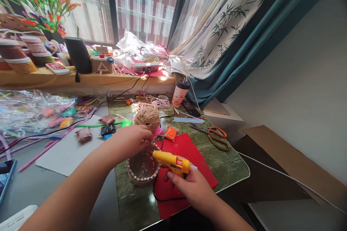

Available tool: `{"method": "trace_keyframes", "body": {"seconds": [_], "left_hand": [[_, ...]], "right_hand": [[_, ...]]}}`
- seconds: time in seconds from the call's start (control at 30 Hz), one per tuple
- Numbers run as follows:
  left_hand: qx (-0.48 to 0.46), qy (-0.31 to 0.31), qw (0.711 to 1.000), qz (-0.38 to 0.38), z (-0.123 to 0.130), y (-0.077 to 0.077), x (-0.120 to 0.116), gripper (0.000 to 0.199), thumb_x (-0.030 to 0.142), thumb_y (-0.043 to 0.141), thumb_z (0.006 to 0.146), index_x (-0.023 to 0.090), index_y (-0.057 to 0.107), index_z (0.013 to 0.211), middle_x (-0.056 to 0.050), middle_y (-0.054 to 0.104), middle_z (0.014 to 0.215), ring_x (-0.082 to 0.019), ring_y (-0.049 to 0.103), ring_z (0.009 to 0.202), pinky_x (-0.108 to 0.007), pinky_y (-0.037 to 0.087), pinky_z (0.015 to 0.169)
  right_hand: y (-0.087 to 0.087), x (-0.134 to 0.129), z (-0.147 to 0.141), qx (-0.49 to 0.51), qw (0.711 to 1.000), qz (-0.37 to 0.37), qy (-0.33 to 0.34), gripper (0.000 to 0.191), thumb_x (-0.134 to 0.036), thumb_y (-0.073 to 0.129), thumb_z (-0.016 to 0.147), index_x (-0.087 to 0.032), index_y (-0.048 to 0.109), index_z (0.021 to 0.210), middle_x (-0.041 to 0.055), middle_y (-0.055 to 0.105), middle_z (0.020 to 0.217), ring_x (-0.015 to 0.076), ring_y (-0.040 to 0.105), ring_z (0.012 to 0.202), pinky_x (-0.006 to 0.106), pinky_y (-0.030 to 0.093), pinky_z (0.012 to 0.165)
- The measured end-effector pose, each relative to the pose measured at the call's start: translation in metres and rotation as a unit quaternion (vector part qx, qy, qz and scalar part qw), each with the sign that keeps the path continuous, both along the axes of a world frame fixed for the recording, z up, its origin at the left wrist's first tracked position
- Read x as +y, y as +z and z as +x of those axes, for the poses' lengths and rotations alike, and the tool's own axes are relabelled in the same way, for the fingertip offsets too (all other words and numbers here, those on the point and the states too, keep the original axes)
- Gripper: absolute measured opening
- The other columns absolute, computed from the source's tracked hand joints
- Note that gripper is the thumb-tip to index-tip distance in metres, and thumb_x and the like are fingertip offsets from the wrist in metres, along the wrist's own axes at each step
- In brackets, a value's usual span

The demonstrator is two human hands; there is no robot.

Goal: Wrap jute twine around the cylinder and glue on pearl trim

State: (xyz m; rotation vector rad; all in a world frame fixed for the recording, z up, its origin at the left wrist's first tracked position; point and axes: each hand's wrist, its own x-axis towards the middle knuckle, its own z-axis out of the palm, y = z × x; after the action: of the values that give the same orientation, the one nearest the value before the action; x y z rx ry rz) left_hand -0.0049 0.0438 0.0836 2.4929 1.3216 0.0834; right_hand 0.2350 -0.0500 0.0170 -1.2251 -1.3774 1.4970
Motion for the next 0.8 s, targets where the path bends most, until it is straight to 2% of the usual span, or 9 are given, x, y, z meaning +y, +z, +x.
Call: {"method": "trace_keyframes", "body": {"seconds": [0.1,0.23,0.4,0.53,0.63,0.8], "left_hand": [[-0.005,0.001,1.000,-0.022,-0.001,0.001,-0.002,0.017,0.020,0.065,0.093,0.027,0.077,0.101,-0.002,0.079,0.110,-0.024,0.072,0.099,-0.032,0.049,0.079],[0.001,0.048,0.997,-0.056,-0.014,0.006,-0.008,0.025,0.029,0.070,0.090,0.031,0.074,0.115,-0.002,0.081,0.111,-0.026,0.074,0.101,-0.033,0.050,0.079],[-0.013,0.054,0.998,-0.033,-0.022,0.014,-0.013,0.018,0.041,0.070,0.093,0.031,0.077,0.107,-0.003,0.080,0.101,-0.026,0.074,0.092,-0.033,0.049,0.074],[-0.046,0.004,0.999,0.009,-0.008,0.007,-0.009,0.013,0.025,0.070,0.093,0.029,0.079,0.102,-0.003,0.079,0.101,-0.024,0.074,0.094,-0.031,0.051,0.078],[-0.038,-0.015,0.999,0.016,0.000,-0.003,-0.005,0.022,0.015,0.068,0.090,0.030,0.080,0.100,-0.002,0.079,0.105,-0.023,0.074,0.098,-0.030,0.051,0.079],[-0.013,-0.020,0.999,0.029,0.003,-0.009,-0.001,0.021,0.016,0.066,0.092,0.029,0.081,0.100,-0.001,0.079,0.104,-0.025,0.074,0.098,-0.032,0.050,0.074]], "right_hand": [[0.000,0.000,0.000,0.006,1.000,-0.004,-0.001,0.033,-0.043,0.084,0.083,-0.021,0.076,0.107,0.0044,0.074,0.085,0.0234,0.071,0.082,0.040,0.061,0.086],[0.002,0.000,0.001,-0.004,1.000,-0.011,-0.010,0.036,-0.046,0.085,0.081,-0.020,0.076,0.103,0.0056,0.075,0.085,0.0234,0.070,0.081,0.040,0.061,0.085],[0.002,0.001,-0.001,-0.007,0.999,-0.034,-0.024,0.046,-0.049,0.087,0.077,-0.018,0.075,0.108,0.0082,0.078,0.093,0.0225,0.070,0.079,0.038,0.062,0.077],[0.005,0.001,-0.003,-0.014,0.999,-0.032,-0.031,0.045,-0.048,0.086,0.077,-0.019,0.074,0.107,0.0068,0.077,0.090,0.0221,0.069,0.076,0.036,0.060,0.072],[0.010,0.001,-0.001,-0.028,0.999,-0.020,-0.041,0.042,-0.047,0.084,0.078,-0.018,0.072,0.107,0.0076,0.077,0.090,0.0223,0.069,0.077,0.035,0.059,0.071],[0.010,0.000,0.008,-0.049,0.997,0.002,-0.054,0.039,-0.041,0.082,0.079,-0.018,0.071,0.108,0.0095,0.079,0.096,0.0195,0.067,0.071,0.034,0.058,0.069]]}}
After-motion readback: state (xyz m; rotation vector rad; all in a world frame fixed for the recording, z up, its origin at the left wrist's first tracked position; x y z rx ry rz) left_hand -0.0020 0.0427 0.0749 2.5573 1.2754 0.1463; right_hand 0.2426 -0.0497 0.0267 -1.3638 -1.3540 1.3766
